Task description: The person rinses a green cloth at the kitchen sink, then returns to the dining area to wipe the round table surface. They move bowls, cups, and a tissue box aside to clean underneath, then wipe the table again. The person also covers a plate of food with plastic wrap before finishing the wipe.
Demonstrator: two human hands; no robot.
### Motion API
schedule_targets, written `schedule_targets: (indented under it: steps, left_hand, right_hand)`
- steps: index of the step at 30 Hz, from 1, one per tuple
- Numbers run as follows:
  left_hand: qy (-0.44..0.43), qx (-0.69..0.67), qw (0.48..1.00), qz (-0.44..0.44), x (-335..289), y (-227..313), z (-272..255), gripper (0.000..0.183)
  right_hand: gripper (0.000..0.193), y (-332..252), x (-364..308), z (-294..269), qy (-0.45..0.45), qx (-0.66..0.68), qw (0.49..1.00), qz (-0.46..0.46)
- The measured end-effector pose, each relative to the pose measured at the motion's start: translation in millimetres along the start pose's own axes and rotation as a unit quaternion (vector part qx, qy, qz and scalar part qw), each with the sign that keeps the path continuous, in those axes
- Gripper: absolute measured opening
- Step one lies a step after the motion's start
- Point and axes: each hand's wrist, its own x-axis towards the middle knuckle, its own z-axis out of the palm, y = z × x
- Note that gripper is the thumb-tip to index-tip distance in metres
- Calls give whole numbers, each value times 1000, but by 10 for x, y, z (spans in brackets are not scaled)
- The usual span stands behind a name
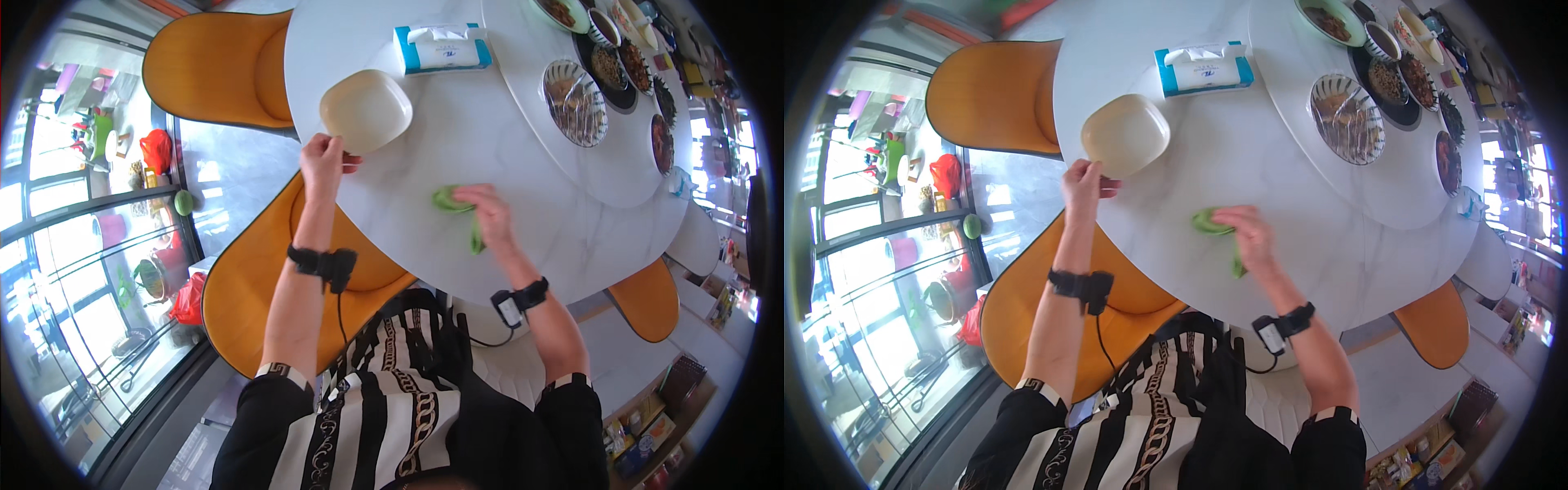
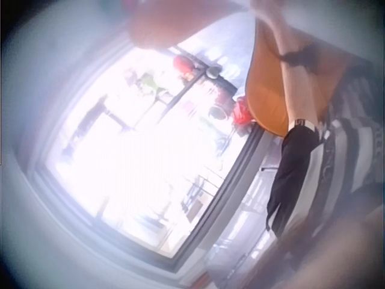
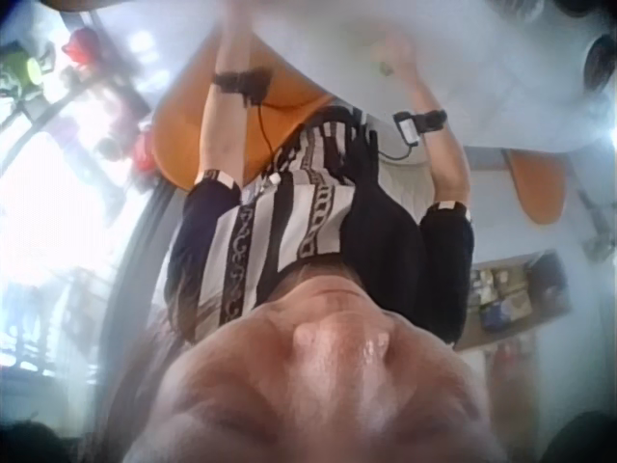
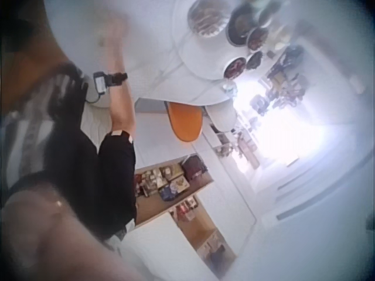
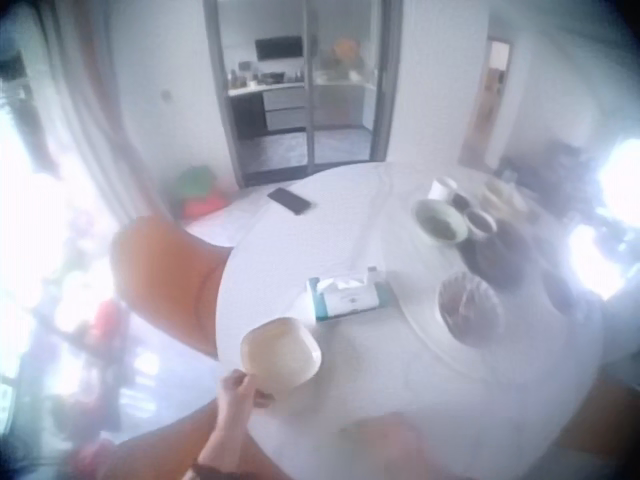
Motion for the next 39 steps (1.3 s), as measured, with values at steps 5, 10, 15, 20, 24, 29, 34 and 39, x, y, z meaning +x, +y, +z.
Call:
schedule_targets:
  steps: [5,10,15,20,24,29,34,39]
  left_hand:
    - [7,57,998,31,-495,-8,-917,17]
    - [-21,205,978,28,-997,-236,-1770,21]
    - [-26,226,972,-49,-1149,-663,-2070,21]
    - [-79,240,967,-21,-1089,-1173,-1801,20]
    - [-119,259,958,13,-1110,-1313,-1651,19]
    - [-140,251,958,-8,-1261,-1332,-1679,19]
    - [-147,278,949,36,-1394,-1366,-1726,20]
    - [-156,238,959,-11,-1581,-1269,-1674,22]
  right_hand:
    - [41,82,-372,-527,183,-204,959,71]
    - [47,204,-384,-120,214,-343,913,62]
    - [47,-34,-261,456,182,-367,912,10]
    - [44,-456,-178,1294,141,-306,941,-28]
    - [42,-676,-276,1962,68,-203,976,-36]
    - [37,-873,-403,2235,55,68,996,3]
    - [49,-566,-383,1575,212,211,933,199]
    - [37,-174,-281,906,130,-114,978,115]
